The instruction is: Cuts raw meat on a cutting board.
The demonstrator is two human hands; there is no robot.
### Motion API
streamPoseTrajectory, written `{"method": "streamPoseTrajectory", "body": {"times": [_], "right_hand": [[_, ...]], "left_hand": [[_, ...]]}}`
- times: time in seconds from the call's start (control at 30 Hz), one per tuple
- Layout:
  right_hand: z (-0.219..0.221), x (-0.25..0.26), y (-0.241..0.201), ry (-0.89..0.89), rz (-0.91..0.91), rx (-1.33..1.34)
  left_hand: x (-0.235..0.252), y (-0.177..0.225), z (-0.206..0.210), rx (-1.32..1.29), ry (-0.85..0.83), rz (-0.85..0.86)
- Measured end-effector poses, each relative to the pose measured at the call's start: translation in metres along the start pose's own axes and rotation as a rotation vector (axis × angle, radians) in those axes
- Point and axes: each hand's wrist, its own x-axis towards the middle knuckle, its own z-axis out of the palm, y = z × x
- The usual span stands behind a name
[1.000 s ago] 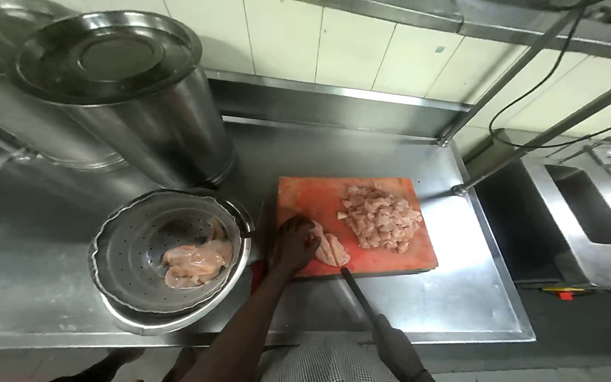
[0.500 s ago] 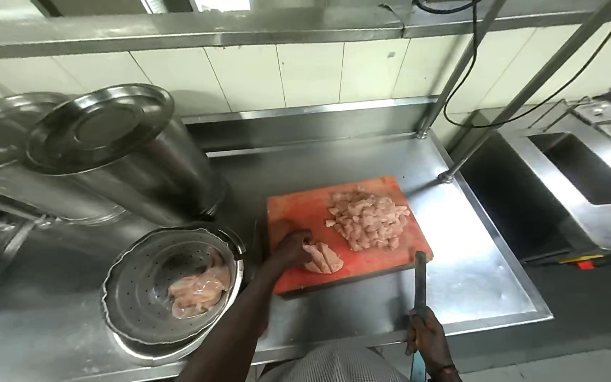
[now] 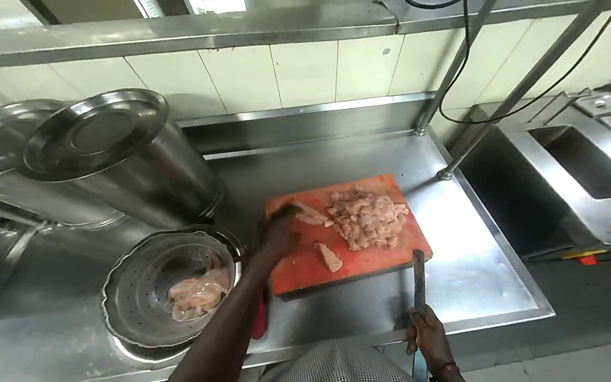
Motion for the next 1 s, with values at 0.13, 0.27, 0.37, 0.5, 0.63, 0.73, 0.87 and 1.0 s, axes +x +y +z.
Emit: {"method": "streamPoseTrajectory", "body": {"times": [0.13,0.27,0.37,0.5,0.63,0.73,0.87,1.0], "right_hand": [[0.001,-0.003,-0.002,0.005,-0.007,-0.032],[0.001,-0.003,-0.002,0.004,-0.009,-0.015],[0.002,-0.005,-0.002,0.012,-0.021,-0.011],[0.004,-0.008,-0.003,0.015,-0.055,-0.027],[0.012,-0.015,-0.009,-0.073,-0.131,-0.210],[0.026,-0.017,-0.023,-0.217,-0.208,-0.456],[0.061,-0.019,-0.056,-0.341,-0.312,-0.941],[0.098,-0.019,-0.080,-0.350,-0.259,-1.294]], "left_hand": [[-0.017,0.010,0.056,0.036,-0.227,0.192],[-0.021,0.016,0.079,0.081,-0.241,0.177],[-0.023,0.033,0.062,-0.156,-0.226,0.101],[-0.042,0.042,0.048,-0.351,-0.059,0.034],[-0.067,0.010,0.068,-0.065,-0.152,-0.034],[-0.078,-0.008,0.083,-0.012,-0.037,0.007],[-0.073,-0.003,0.088,-0.061,0.075,0.091],[-0.058,-0.009,0.109,-0.065,0.140,0.136]]}}
